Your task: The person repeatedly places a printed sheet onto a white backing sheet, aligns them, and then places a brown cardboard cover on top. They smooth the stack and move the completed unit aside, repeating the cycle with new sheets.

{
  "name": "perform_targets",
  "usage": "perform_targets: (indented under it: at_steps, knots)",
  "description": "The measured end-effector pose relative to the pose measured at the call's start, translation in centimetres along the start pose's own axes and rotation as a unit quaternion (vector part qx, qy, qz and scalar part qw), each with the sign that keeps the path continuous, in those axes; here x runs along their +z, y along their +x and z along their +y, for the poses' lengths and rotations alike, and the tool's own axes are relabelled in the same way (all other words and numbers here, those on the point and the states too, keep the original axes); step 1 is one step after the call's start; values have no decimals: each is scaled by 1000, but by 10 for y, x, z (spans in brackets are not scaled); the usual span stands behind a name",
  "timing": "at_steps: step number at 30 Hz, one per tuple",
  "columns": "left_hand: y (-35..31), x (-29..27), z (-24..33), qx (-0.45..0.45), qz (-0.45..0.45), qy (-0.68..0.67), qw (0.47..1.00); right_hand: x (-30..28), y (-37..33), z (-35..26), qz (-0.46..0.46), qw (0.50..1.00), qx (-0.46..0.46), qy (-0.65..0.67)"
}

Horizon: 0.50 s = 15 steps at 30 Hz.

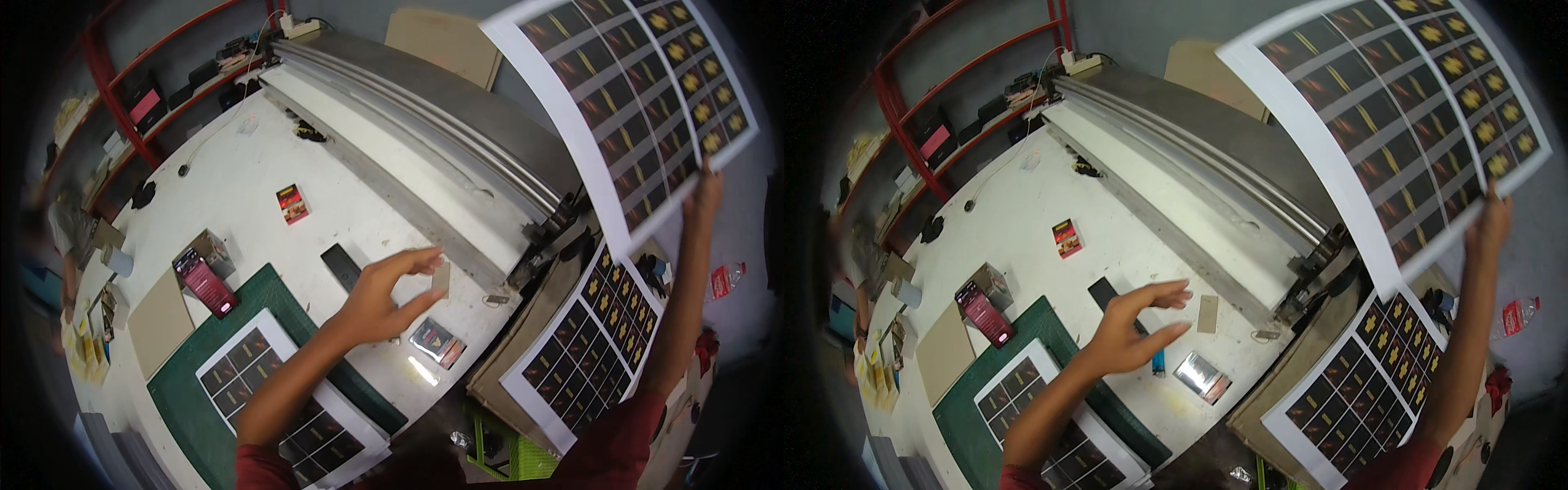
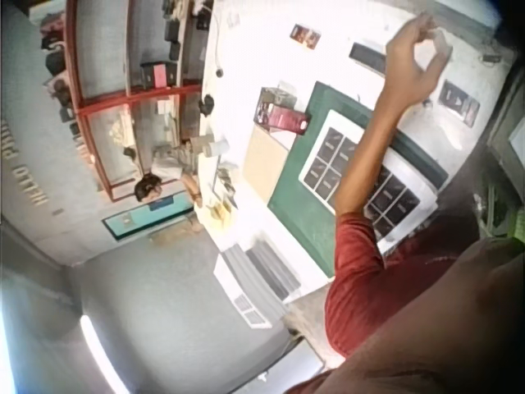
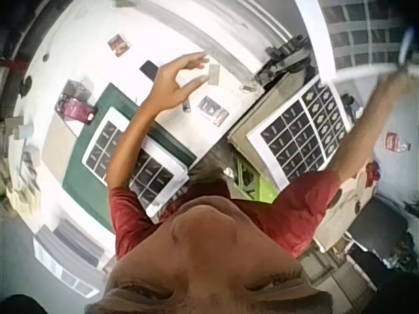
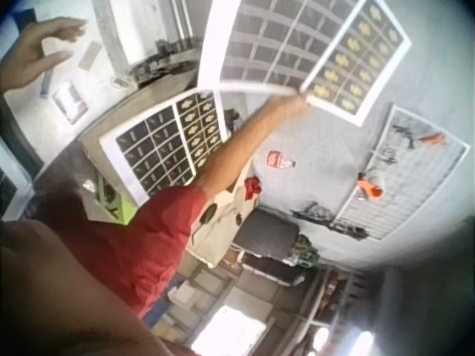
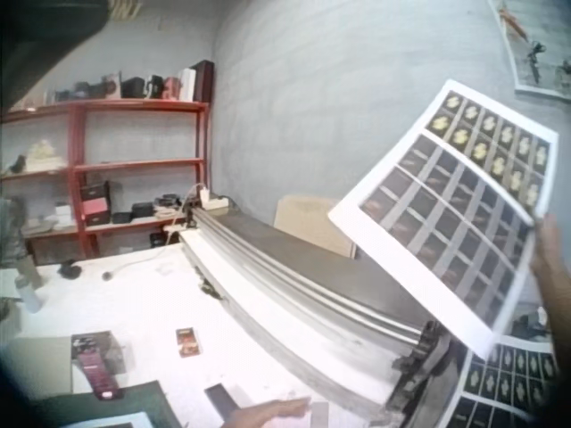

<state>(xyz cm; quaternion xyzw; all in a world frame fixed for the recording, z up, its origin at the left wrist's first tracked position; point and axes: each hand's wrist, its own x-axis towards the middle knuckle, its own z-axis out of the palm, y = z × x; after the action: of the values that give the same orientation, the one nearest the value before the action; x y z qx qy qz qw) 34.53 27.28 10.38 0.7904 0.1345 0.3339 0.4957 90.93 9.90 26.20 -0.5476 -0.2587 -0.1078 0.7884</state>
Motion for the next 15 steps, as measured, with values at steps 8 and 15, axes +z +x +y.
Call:
perform_targets:
  at_steps: [8, 15]
  knots:
    - [115, 37, -60, -239, 146, -215, 936, 192, 3, 134, 72, 987, -29, -138]
    - [148, 61, -74, -287, 214, -326, 875, 218, -60, 175, -314, 915, 143, -207]
